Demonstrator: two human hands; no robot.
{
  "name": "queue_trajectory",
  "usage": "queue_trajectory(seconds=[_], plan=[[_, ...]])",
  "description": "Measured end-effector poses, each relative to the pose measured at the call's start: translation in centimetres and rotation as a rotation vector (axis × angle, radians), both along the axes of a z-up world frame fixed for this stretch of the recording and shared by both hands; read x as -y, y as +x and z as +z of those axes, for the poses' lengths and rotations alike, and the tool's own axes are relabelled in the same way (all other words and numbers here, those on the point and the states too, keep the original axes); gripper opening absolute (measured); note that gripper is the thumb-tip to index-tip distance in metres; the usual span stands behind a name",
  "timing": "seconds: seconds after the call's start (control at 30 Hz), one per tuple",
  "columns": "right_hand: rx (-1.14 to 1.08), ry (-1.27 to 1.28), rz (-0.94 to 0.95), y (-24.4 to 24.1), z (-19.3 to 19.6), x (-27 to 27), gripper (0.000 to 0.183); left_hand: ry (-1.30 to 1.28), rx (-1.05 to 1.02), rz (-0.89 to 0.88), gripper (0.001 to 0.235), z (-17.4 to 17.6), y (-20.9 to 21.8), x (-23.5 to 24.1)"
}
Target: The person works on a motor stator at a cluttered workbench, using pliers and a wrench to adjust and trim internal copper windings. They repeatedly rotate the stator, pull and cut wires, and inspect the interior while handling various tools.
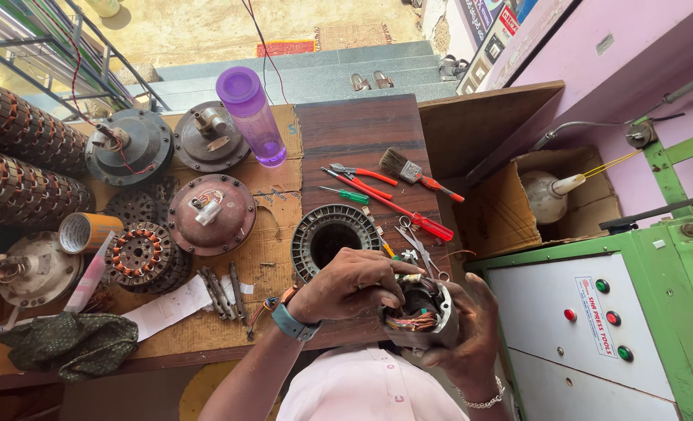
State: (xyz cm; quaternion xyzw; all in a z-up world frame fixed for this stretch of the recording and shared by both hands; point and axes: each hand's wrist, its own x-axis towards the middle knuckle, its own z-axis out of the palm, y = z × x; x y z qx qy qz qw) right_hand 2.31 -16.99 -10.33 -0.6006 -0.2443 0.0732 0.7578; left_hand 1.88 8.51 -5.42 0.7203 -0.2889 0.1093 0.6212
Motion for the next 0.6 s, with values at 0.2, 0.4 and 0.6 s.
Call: queue_trajectory(seconds=[0.2,0.4,0.6], plan=[[-0.021,0.060,-0.075,-0.3,0.5,-0.5,0.128,-0.117,-0.025,0.088,0.021,-1.0,0.8,1.2],[0.051,0.088,-0.078,0.2,1.8,-0.8,0.123,-0.171,-0.062,0.044,0.026,3.2,0.5,1.2],[0.290,-0.153,-0.174,0.3,1.9,-1.0,0.113,0.270,0.175,0.387,0.024,6.8,-1.9,1.6]])
